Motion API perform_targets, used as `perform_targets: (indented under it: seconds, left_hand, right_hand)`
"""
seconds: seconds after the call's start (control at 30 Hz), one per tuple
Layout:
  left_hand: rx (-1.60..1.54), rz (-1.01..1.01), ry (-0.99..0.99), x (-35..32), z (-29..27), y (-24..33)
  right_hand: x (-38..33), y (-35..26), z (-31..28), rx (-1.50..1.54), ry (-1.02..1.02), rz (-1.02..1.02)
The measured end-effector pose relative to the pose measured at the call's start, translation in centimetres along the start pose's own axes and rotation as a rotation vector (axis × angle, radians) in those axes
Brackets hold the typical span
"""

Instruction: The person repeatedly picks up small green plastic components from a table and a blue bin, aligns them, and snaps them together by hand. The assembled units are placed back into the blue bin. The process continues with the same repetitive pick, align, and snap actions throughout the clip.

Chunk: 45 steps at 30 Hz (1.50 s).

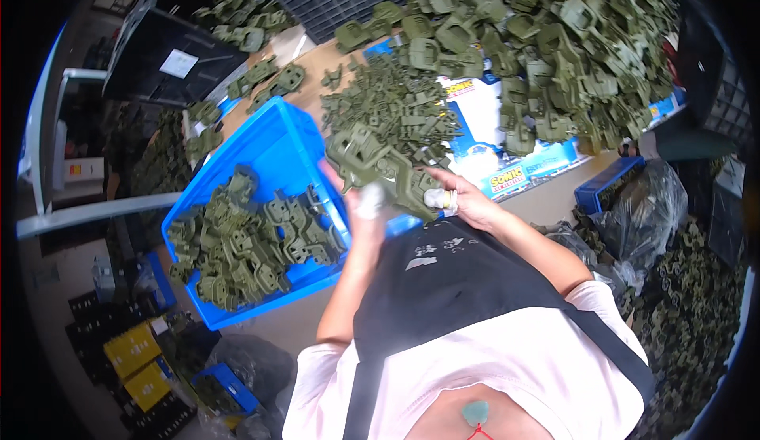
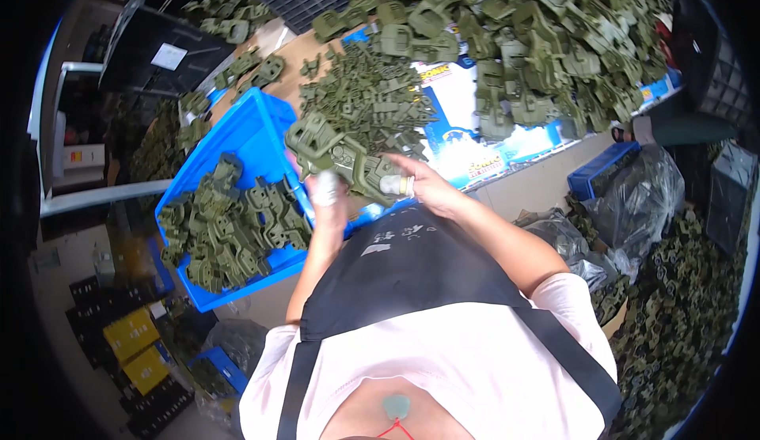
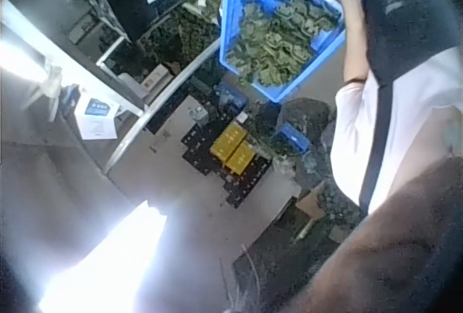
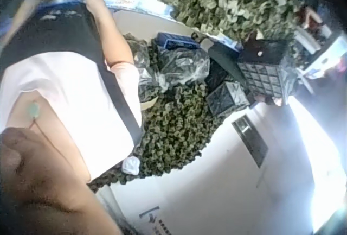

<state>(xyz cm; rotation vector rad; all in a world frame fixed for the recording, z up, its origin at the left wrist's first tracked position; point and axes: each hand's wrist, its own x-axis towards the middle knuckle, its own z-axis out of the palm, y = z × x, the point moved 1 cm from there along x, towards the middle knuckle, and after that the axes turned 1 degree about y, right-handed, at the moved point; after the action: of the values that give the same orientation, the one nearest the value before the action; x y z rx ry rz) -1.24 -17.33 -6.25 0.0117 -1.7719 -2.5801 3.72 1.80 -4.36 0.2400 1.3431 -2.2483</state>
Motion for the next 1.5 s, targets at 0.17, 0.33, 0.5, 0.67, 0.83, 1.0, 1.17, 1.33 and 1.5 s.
perform_targets:
  seconds: [0.17,0.33,0.5,0.67,0.83,1.0,1.17,1.33,1.5]
  left_hand:
    - [1.362,0.591,-0.599,0.2,6.1,8.2]
    - [1.210,0.161,-1.265,-0.2,6.5,4.7]
    - [1.110,0.041,-1.250,-1.1,6.2,3.9]
    - [1.150,-0.114,-1.351,-1.0,5.8,3.2]
    - [1.278,0.078,-1.218,0.5,7.0,8.4]
    - [0.509,-0.494,-0.833,-0.4,-0.8,6.2]
    - [0.569,-0.416,-0.706,-2.3,2.3,5.6]
    - [0.639,-0.193,-0.754,-3.1,1.6,3.4]
    - [0.716,0.009,-0.880,-2.9,2.1,2.3]
  right_hand:
    - [-2.8,-3.5,-2.1,-0.981,0.161,-0.208]
    - [-5.1,-2.6,-1.8,-1.237,0.004,-0.190]
    - [-5.6,-2.0,-2.3,-1.084,-0.079,-0.177]
    - [-5.3,-1.9,-1.6,-1.103,-0.043,0.029]
    - [-5.3,-1.7,-2.7,-1.042,-0.001,-0.186]
    - [-6.2,-1.3,-5.2,-0.783,-0.068,-0.042]
    - [-5.9,-5.9,-2.4,-0.984,0.091,-0.468]
    - [-3.1,-2.0,3.1,-1.347,0.034,-0.566]
    - [-5.7,-3.7,0.2,-1.131,-0.149,-0.457]
